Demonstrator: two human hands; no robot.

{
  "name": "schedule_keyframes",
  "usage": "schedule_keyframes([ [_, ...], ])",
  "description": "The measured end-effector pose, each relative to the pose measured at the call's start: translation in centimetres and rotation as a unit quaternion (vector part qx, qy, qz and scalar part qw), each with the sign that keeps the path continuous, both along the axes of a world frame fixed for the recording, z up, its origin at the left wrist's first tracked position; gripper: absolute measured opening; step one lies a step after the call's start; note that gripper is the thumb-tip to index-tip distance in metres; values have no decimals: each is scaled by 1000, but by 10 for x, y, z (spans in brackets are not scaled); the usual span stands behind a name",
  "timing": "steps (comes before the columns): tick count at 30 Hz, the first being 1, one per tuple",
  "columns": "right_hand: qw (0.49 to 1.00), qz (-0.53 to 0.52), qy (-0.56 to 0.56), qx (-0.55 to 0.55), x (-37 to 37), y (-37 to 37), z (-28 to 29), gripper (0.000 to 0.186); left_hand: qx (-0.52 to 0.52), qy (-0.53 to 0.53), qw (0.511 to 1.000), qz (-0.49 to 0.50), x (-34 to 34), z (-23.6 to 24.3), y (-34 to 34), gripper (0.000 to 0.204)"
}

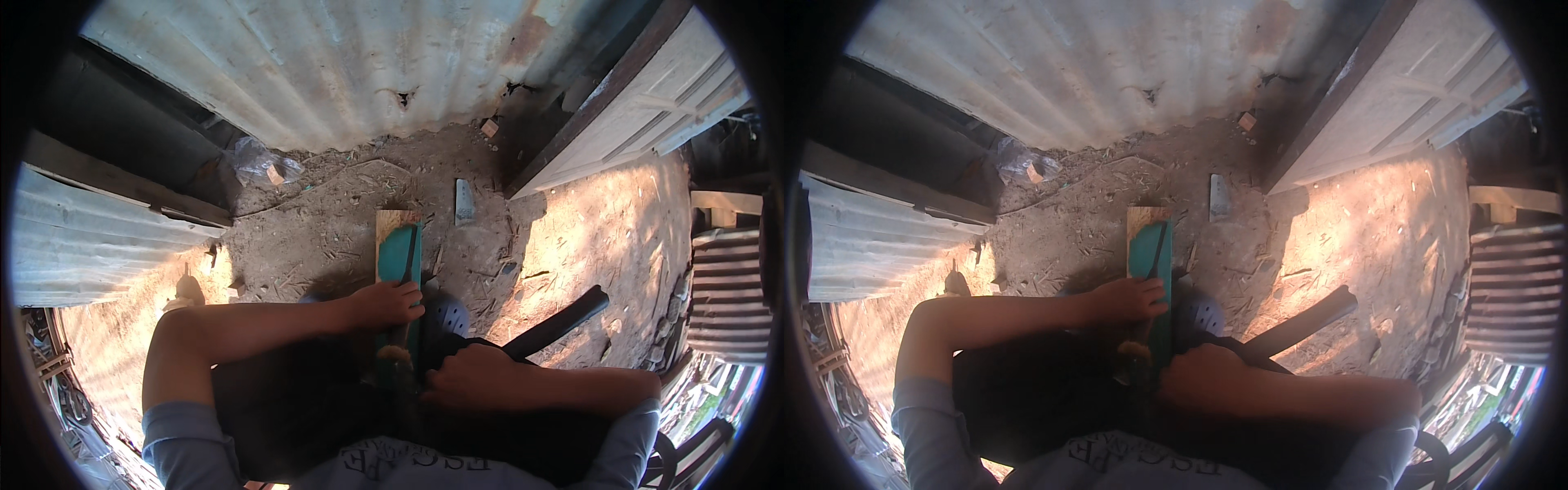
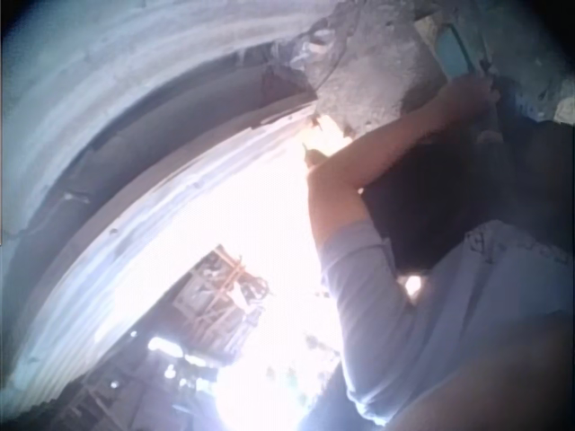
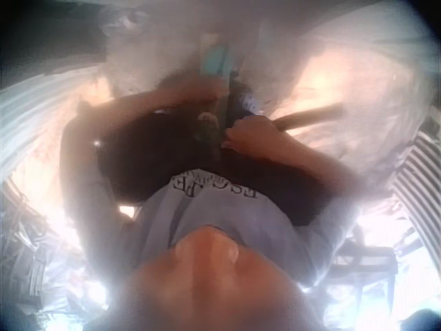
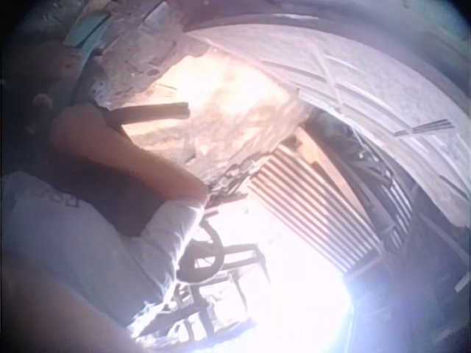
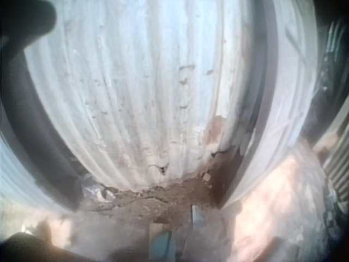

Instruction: The person uses a hammer and chisel to carve a small cylindrical wooden piece resting on a green board. They repeatedly strike the chisel to shape the wood, occasionally adjusting the piece's position.

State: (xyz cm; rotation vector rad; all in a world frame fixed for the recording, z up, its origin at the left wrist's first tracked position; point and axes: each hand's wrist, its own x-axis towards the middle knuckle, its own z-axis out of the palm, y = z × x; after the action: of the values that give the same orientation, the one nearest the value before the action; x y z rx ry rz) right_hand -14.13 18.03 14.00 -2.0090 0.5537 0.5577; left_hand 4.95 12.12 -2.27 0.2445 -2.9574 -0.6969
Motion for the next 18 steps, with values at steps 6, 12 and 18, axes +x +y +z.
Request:
schedule_keyframes([
  [6, 999, 40, 2, 33, 7, -3, 4, 35, -21, -10, 1000, -11, 0, -5, 3, 17],
  [12, 996, 64, 41, 50, 13, -1, 1, 22, -25, -10, 1000, -10, 0, -7, 6, 16],
  [18, 998, 24, 36, 51, 12, 2, -13, 25, -43, -17, 999, -15, -2, -12, 7, 15],
])
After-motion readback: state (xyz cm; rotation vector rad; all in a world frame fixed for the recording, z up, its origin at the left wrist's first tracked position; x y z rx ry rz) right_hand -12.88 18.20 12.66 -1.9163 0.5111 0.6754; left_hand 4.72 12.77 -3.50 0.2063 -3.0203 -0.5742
